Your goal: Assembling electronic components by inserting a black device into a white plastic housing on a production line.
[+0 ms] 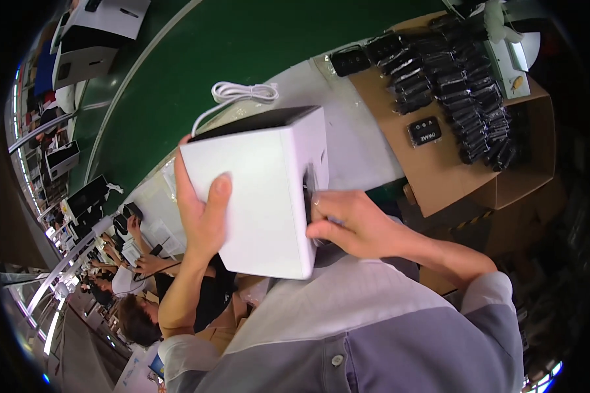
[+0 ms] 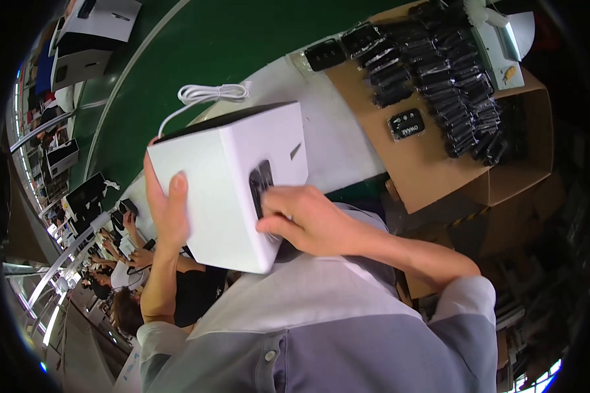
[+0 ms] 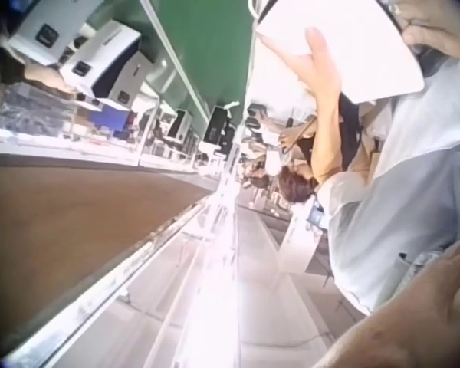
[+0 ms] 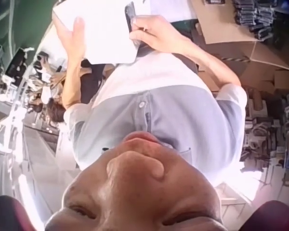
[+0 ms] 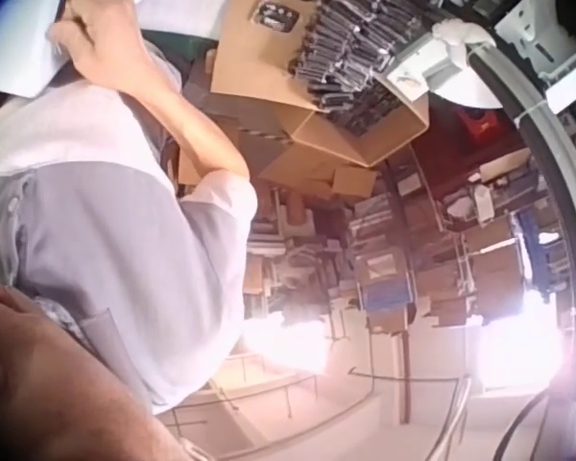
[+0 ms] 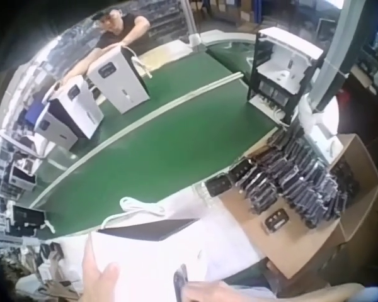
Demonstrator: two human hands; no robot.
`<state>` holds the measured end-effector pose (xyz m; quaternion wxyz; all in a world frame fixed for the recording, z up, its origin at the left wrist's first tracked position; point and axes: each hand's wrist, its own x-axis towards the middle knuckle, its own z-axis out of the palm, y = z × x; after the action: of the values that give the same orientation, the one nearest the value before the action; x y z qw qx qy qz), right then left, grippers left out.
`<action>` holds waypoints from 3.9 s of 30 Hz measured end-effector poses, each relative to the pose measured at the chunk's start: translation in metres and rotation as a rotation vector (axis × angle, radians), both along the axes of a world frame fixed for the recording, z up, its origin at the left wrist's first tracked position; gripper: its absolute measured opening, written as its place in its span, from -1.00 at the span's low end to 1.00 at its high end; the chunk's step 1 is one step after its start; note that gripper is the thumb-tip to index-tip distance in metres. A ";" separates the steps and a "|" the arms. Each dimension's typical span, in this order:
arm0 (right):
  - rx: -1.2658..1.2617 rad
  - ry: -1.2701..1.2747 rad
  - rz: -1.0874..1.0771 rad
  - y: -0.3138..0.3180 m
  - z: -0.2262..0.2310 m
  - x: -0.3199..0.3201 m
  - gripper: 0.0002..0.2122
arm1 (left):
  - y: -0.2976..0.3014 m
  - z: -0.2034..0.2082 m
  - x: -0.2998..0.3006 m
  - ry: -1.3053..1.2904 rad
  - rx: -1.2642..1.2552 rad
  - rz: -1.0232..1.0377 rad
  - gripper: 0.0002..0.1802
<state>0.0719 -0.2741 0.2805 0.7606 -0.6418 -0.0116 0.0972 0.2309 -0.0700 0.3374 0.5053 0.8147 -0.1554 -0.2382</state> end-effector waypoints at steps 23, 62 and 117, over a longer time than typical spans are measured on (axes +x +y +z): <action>-0.384 -0.022 -0.906 0.044 -0.176 0.044 -0.53 | 0.035 -0.020 -0.014 -0.173 0.205 0.130 -0.51; -0.472 0.297 -0.590 0.007 -0.248 -0.047 -0.89 | -0.387 -0.019 0.667 -0.133 -0.232 -0.111 -0.56; 0.417 0.406 -0.772 -0.056 -0.080 -0.066 -0.81 | -0.007 -0.083 0.159 -0.474 0.485 -0.859 -0.46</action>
<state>0.0062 -0.3303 0.2002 0.8405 -0.4009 0.3570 -0.0732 0.3901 -0.0774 0.2545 0.1112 0.8024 -0.5244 -0.2622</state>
